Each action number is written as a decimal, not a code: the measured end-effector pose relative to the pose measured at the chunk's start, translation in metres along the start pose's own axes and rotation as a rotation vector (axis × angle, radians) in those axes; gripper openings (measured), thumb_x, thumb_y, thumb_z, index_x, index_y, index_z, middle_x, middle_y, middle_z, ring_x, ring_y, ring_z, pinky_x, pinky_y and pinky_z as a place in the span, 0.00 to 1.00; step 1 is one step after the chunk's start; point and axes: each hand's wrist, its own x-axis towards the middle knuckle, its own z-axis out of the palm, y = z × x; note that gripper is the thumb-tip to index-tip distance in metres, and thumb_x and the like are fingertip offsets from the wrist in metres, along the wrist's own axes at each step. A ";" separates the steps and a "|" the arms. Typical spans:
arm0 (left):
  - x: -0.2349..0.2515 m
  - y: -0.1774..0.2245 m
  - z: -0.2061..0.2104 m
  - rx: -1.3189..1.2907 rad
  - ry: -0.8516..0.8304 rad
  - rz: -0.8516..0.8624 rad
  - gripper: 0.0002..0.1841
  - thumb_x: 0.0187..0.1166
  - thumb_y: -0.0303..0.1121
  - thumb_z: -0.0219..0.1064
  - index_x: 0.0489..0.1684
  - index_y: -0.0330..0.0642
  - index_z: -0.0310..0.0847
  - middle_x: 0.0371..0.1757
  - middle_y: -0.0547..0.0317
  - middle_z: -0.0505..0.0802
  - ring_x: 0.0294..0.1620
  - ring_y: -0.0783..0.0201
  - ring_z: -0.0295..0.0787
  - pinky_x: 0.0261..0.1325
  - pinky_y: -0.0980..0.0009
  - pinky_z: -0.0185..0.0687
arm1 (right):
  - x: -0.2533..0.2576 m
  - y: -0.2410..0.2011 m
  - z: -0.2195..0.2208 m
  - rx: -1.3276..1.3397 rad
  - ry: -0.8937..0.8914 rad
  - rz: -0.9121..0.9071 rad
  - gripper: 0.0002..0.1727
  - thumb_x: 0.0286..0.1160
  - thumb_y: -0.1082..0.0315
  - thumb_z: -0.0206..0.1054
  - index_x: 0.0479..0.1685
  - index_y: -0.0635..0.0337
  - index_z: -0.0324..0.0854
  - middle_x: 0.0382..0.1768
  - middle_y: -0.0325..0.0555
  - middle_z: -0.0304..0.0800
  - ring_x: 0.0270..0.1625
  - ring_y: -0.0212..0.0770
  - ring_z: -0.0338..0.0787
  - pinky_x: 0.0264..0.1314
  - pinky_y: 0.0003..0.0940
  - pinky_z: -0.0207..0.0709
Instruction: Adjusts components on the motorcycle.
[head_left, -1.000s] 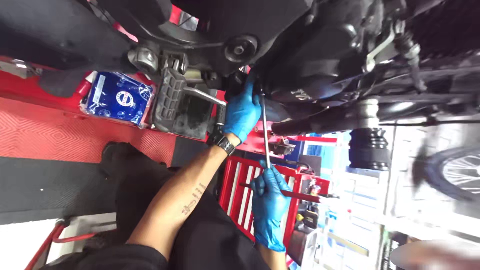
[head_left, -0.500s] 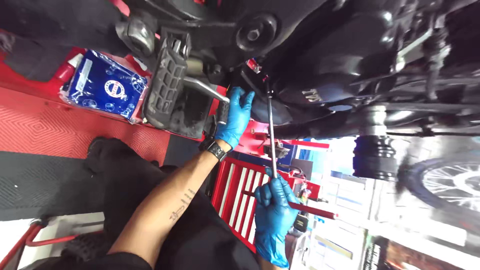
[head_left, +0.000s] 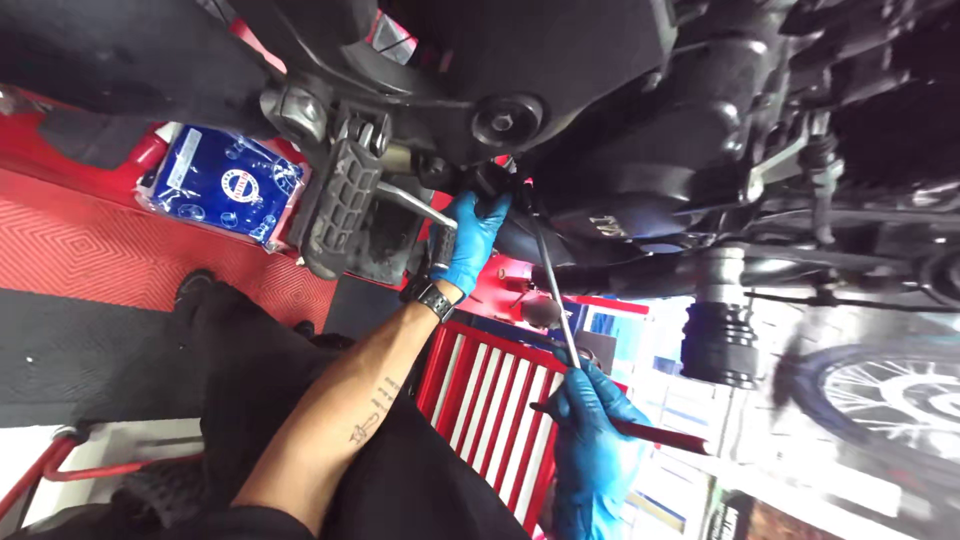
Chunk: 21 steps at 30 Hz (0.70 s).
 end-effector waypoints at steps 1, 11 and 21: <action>0.002 0.000 0.001 -0.040 0.008 0.015 0.19 0.82 0.44 0.70 0.58 0.37 0.83 0.48 0.44 0.91 0.47 0.54 0.89 0.53 0.53 0.86 | 0.005 0.000 -0.005 0.006 -0.008 0.009 0.14 0.84 0.72 0.57 0.54 0.64 0.88 0.18 0.27 0.81 0.14 0.23 0.73 0.18 0.18 0.72; 0.003 -0.005 -0.002 -0.014 -0.017 0.015 0.20 0.83 0.47 0.69 0.53 0.36 0.82 0.40 0.46 0.89 0.36 0.56 0.88 0.43 0.56 0.87 | 0.023 0.026 -0.025 -0.103 -0.083 -0.075 0.14 0.84 0.71 0.60 0.58 0.65 0.88 0.24 0.31 0.86 0.21 0.25 0.78 0.25 0.21 0.78; -0.018 0.004 -0.007 -0.021 -0.055 0.066 0.13 0.86 0.41 0.67 0.45 0.38 0.79 0.34 0.50 0.86 0.30 0.60 0.82 0.35 0.64 0.82 | -0.017 0.078 0.043 0.426 -0.013 -0.003 0.17 0.87 0.73 0.50 0.57 0.69 0.85 0.12 0.31 0.74 0.13 0.26 0.71 0.18 0.22 0.72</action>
